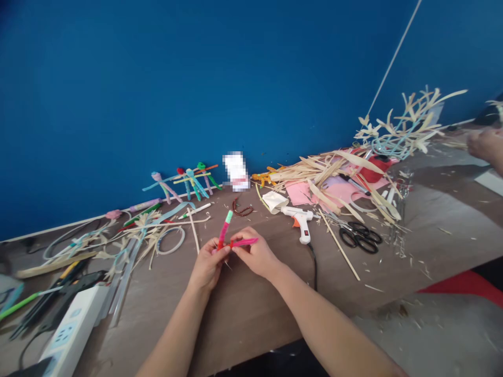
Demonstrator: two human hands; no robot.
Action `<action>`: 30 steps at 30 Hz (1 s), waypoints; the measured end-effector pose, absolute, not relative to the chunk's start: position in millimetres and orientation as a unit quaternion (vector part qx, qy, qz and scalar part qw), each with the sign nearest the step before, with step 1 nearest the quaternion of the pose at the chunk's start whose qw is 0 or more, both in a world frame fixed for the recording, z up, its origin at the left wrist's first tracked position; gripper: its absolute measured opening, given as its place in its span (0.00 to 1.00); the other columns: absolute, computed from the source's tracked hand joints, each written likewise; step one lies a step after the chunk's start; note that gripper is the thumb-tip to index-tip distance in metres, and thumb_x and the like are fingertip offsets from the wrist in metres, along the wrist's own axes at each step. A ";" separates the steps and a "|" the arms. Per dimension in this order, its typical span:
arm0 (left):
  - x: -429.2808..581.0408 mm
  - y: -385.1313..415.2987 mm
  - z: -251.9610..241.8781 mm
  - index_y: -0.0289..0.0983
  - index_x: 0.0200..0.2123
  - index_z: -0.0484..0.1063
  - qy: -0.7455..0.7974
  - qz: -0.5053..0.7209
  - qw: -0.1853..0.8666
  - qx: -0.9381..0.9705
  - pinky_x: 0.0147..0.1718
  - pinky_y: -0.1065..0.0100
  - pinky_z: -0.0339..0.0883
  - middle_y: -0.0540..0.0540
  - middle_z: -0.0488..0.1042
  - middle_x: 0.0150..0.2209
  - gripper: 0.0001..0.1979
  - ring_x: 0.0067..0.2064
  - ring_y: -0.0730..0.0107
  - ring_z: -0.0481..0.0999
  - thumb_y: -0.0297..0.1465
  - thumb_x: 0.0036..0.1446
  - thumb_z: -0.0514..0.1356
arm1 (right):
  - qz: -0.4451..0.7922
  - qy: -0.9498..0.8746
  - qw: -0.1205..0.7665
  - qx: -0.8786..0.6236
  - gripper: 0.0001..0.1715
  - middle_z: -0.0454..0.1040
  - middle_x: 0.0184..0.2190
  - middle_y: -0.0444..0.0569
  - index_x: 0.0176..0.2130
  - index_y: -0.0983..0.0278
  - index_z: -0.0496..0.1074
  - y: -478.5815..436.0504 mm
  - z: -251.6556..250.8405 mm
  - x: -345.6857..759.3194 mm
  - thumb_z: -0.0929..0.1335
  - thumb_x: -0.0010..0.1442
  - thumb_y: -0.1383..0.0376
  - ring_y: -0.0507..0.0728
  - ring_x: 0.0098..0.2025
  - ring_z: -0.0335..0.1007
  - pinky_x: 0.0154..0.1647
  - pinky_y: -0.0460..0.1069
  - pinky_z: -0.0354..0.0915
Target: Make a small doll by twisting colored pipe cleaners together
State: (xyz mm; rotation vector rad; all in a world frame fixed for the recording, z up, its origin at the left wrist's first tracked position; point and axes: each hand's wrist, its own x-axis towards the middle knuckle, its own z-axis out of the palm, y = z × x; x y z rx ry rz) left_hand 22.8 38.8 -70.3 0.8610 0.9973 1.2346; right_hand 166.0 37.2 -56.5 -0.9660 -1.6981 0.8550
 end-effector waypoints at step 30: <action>23.2 37.7 -63.5 0.34 0.20 0.61 0.419 0.508 0.691 0.298 0.19 0.78 0.55 0.56 0.62 0.14 0.13 0.17 0.82 0.61 0.28 0.37 0.65 | 0.439 -0.633 0.471 -0.430 0.10 0.66 0.27 0.43 0.34 0.64 0.68 34.9 -61.8 158.7 0.65 0.47 0.69 0.47 0.21 0.56 0.21 0.43 0.56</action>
